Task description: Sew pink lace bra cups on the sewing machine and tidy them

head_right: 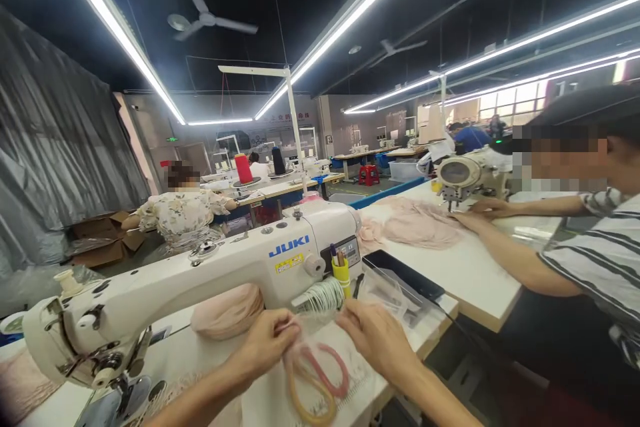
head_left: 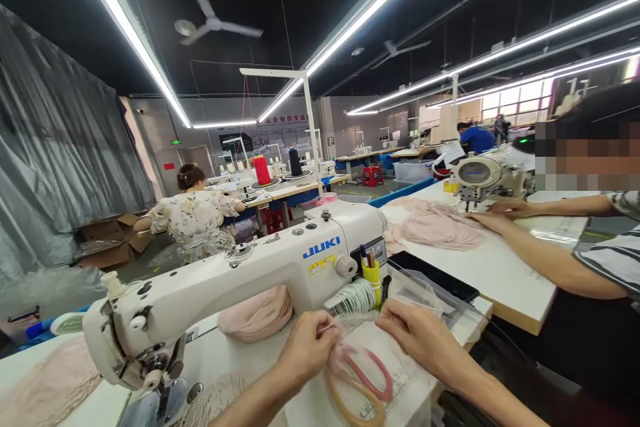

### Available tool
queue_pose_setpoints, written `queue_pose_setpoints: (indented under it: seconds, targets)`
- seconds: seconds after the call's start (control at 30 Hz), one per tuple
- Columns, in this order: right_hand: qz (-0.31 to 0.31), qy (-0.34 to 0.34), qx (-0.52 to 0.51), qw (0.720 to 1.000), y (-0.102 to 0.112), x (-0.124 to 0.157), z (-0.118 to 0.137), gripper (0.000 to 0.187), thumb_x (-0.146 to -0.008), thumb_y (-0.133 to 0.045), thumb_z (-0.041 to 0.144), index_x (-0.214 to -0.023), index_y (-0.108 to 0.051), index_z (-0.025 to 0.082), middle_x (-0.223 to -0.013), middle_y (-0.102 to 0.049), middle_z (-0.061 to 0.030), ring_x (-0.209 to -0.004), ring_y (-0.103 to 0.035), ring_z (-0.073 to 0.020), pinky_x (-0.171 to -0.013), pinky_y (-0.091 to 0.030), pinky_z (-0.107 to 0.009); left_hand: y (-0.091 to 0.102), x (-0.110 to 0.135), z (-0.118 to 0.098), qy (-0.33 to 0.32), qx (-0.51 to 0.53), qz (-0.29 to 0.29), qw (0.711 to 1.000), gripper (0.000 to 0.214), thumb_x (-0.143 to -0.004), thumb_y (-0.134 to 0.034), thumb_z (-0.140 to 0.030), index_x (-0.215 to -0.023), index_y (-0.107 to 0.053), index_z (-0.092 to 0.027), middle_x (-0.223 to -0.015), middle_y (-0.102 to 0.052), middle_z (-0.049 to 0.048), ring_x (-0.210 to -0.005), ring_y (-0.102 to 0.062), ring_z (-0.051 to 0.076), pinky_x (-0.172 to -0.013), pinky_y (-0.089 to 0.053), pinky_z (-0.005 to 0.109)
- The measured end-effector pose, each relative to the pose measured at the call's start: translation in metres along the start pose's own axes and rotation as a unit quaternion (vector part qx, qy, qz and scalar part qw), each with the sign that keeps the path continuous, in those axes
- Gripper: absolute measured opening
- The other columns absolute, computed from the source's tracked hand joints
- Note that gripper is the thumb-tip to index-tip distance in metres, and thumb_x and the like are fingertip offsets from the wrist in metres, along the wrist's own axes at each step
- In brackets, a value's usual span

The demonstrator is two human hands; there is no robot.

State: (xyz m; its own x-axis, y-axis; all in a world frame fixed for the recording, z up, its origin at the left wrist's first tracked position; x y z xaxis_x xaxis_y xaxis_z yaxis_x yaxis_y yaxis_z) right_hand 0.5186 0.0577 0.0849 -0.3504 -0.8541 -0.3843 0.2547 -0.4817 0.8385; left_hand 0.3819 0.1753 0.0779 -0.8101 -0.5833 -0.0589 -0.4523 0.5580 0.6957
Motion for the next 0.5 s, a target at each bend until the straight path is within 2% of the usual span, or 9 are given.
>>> queue_pose_setpoints:
  seconds: [0.07, 0.13, 0.23, 0.3, 0.37, 0.5]
  targets:
    - [-0.009, -0.004, 0.064, 0.998, -0.014, -0.014, -0.014, 0.02, -0.092, -0.05, 0.024, -0.076, -0.059, 0.018, -0.063, -0.06, 0.0026, -0.062, -0.059, -0.0149, -0.056, -0.043, -0.026, 0.001, -0.01, 0.006, -0.001, -0.034, -0.02, 0.999, 0.011, -0.078, -0.046, -0.017, -0.07, -0.054, -0.015, -0.067, -0.056, 0.0012, -0.069, -0.054, 0.017, -0.067, -0.039, 0.027]
    - [-0.008, 0.001, 0.122, 0.993, -0.03, -0.021, -0.024, 0.017, -0.093, -0.054, 0.025, -0.08, -0.06, 0.016, -0.064, -0.06, 0.0042, -0.059, -0.059, -0.0125, -0.054, -0.045, -0.025, 0.002, -0.01, 0.013, -0.006, -0.068, -0.034, 0.997, 0.01, -0.077, -0.048, -0.013, -0.079, -0.058, -0.015, -0.078, -0.059, 0.0039, -0.08, -0.054, 0.02, -0.076, -0.04, 0.032]
    - [-0.014, 0.029, 0.19, 0.981, -0.046, -0.021, -0.03, 0.014, -0.091, -0.057, 0.024, -0.08, -0.061, 0.015, -0.059, -0.058, 0.0058, -0.049, -0.056, -0.0103, -0.046, -0.042, -0.022, 0.001, 0.002, 0.016, -0.023, -0.101, -0.046, 0.994, 0.026, -0.078, -0.047, -0.009, -0.1, -0.057, -0.017, -0.102, -0.058, 0.0076, -0.099, -0.051, 0.023, -0.089, -0.037, 0.037]
    - [-0.031, 0.064, 0.215, 0.974, -0.047, -0.019, -0.028, 0.009, -0.086, -0.057, 0.018, -0.078, -0.061, 0.017, -0.06, -0.063, 0.0028, -0.047, -0.058, -0.0135, -0.04, -0.035, -0.022, 0.001, 0.013, 0.013, -0.058, -0.134, -0.049, 0.988, 0.034, -0.078, -0.045, -0.006, -0.108, -0.055, -0.019, -0.11, -0.055, 0.0076, -0.105, -0.048, 0.024, -0.092, -0.037, 0.039]
    - [-0.062, 0.105, 0.226, 0.966, -0.042, -0.016, -0.021, 0.011, -0.081, -0.053, 0.01, -0.08, -0.061, 0.018, -0.07, -0.069, -0.0032, -0.052, -0.064, -0.019, -0.039, -0.033, -0.025, 0.001, 0.024, 0.009, -0.109, -0.185, -0.053, 0.975, 0.036, -0.079, -0.042, -0.003, -0.108, -0.055, -0.02, -0.111, -0.054, 0.0075, -0.104, -0.048, 0.024, -0.089, -0.039, 0.039]
    - [-0.137, 0.189, 0.215, 0.948, -0.032, -0.004, 0.007, 0.022, -0.083, -0.042, 0.009, -0.085, -0.061, 0.02, -0.088, -0.07, -0.012, -0.067, -0.068, -0.0263, -0.051, -0.045, -0.033, 0.006, 0.049, 0.013, -0.198, -0.273, -0.092, 0.937, 0.037, -0.077, -0.044, -0.001, -0.107, -0.055, -0.019, -0.111, -0.055, 0.0083, -0.096, -0.051, 0.023, -0.081, -0.042, 0.037]
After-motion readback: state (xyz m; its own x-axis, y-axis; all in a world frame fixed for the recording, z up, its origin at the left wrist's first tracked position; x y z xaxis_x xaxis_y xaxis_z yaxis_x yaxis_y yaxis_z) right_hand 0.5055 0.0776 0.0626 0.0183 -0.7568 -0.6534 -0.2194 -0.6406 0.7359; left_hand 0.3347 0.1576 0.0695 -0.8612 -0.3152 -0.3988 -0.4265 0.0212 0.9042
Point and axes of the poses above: each hand's wrist, its own x-axis away from the middle knuckle, its own y-axis out of the back of the hand, z = x × y, the point moved 5 cm from there along -x, towards the middle knuckle
